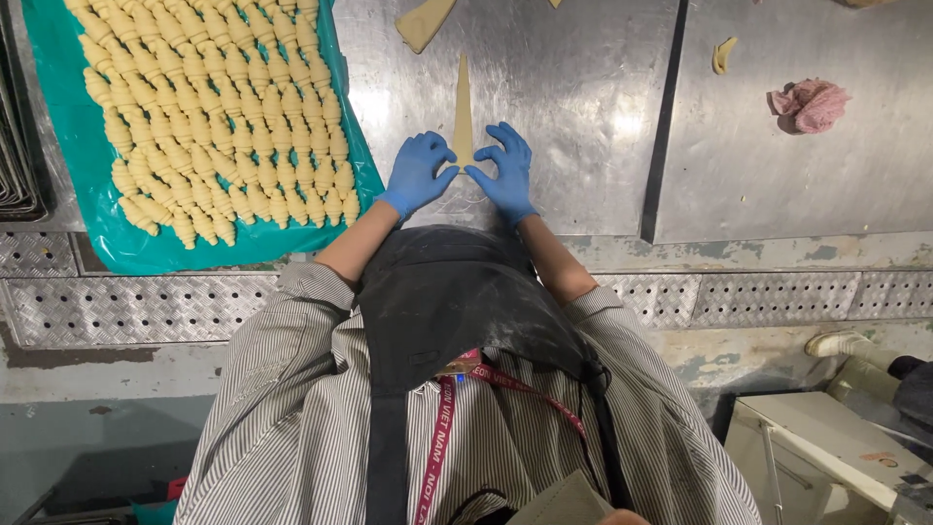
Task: Rolling individual triangular dough portions into croissant shapes and arranging them on a lined baking tray.
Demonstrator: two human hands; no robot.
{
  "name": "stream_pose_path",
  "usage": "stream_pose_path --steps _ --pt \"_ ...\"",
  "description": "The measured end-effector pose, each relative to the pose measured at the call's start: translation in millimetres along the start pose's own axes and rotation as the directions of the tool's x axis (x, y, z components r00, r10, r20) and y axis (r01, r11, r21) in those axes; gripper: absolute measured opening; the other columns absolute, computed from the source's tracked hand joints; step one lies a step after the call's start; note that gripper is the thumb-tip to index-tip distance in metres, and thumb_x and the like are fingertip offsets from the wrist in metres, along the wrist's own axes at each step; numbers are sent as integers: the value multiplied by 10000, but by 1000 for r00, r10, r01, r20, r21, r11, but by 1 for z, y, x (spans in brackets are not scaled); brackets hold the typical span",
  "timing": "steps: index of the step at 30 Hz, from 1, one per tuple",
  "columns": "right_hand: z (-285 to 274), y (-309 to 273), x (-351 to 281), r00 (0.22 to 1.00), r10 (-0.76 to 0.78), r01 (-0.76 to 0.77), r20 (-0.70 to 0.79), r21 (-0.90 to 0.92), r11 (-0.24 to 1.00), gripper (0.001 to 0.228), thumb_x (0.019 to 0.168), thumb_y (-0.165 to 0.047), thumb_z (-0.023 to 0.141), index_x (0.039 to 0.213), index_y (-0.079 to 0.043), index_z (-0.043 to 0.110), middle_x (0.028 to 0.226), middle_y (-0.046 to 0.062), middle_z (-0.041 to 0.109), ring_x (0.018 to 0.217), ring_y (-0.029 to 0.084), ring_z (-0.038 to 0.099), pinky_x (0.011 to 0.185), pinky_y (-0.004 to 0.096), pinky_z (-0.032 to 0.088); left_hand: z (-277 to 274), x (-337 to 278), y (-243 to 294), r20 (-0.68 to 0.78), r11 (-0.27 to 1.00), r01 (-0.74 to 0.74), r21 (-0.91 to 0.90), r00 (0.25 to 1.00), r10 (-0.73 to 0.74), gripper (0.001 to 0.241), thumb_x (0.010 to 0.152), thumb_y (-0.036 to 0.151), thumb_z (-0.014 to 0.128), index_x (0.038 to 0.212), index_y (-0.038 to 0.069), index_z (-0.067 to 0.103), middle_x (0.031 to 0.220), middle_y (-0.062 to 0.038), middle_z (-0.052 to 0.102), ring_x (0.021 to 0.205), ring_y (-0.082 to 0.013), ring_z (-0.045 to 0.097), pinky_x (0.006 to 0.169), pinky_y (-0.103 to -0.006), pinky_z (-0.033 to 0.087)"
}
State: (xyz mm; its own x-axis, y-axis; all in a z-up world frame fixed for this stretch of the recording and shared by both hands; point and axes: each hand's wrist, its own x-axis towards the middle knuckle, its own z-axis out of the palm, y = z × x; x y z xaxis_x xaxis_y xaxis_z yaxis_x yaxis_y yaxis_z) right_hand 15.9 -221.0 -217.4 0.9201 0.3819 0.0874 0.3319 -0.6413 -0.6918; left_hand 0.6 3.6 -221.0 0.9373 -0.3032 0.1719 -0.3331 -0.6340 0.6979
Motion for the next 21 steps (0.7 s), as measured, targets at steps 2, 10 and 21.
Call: stream_pose_path --steps 2,10,21 --pt "2 0 2 999 31 -31 -28 16 999 232 872 -328 852 985 -169 727 1505 81 517 1523 344 321 1219 500 245 0 6 0 -7 1000 27 8 1000 -27 155 861 259 779 935 133 729 1001 -73 603 932 -274 573 815 -409 434" --pt "13 1 16 999 -29 29 -31 -19 999 163 881 -274 837 939 -169 727 1478 80 534 1511 338 320 1240 524 202 7 11 -5 -49 999 34 -39 998 -36 90 942 194 736 999 132 702 1023 -61 614 956 -275 579 849 -413 430" --pt "20 3 39 990 46 -46 -134 0 999 90 903 -188 788 901 -166 701 1477 79 537 1512 346 326 1232 516 215 12 30 -10 -152 999 41 -5 987 -42 83 912 180 734 972 124 731 978 -63 618 924 -276 594 800 -422 436"
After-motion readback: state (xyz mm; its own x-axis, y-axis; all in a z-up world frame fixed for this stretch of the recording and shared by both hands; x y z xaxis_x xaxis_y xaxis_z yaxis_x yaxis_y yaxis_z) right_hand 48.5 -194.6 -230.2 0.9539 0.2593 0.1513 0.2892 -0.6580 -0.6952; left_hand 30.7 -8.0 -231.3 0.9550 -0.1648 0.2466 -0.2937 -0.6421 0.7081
